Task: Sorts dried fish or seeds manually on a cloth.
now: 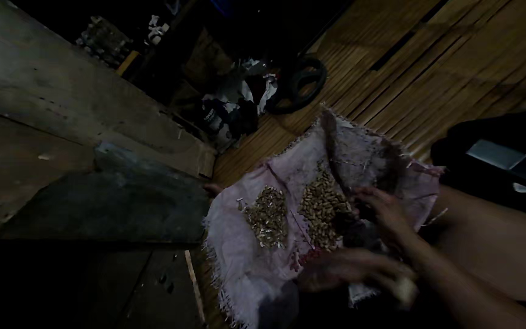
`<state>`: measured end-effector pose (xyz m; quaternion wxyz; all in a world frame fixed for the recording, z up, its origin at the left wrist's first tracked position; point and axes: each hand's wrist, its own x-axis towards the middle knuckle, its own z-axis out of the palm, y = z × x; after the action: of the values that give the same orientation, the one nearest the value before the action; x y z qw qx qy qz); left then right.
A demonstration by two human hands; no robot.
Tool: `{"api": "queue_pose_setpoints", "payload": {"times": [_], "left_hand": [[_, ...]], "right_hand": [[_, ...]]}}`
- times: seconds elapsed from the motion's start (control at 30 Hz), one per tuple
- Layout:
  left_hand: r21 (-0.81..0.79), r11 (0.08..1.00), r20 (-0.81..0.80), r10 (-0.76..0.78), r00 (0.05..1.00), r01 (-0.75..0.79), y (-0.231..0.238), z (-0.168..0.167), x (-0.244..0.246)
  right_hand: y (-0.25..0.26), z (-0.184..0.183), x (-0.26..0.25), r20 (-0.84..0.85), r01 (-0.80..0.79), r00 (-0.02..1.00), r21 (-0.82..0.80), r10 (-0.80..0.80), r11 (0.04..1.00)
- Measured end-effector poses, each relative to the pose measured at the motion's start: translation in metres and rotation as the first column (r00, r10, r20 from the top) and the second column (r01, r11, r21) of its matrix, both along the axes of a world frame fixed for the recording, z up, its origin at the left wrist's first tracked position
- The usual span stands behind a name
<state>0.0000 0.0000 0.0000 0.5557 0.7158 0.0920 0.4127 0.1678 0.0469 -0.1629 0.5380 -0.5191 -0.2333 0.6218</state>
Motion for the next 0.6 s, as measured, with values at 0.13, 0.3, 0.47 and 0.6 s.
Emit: {"api": "queue_pose_setpoints", "payload": {"times": [0.13,0.3,0.47,0.6], "left_hand": [[0.122,0.765,-0.203,0.643,0.739,-0.632,0.010,-0.068,-0.020],[0.210,0.709,-0.383,0.693,0.610,-0.673,0.018,-0.107,-0.040],[0.329,0.699,-0.417,0.711,0.566,-0.635,0.019,-0.118,-0.042],[0.370,0.696,-0.439,0.715,0.544,-0.616,0.021,-0.121,-0.043]], "right_hand": [[-0.010,-0.001,-0.014,0.026,-0.239,0.971,0.149,0.238,0.959],[-0.023,0.000,-0.030,-0.005,-0.407,0.906,0.269,0.424,0.873],[-0.027,-0.002,-0.034,-0.082,-0.346,0.921,0.276,0.381,0.896],[-0.028,-0.002,-0.033,-0.112,-0.311,0.928,0.299,0.357,0.902]]}}
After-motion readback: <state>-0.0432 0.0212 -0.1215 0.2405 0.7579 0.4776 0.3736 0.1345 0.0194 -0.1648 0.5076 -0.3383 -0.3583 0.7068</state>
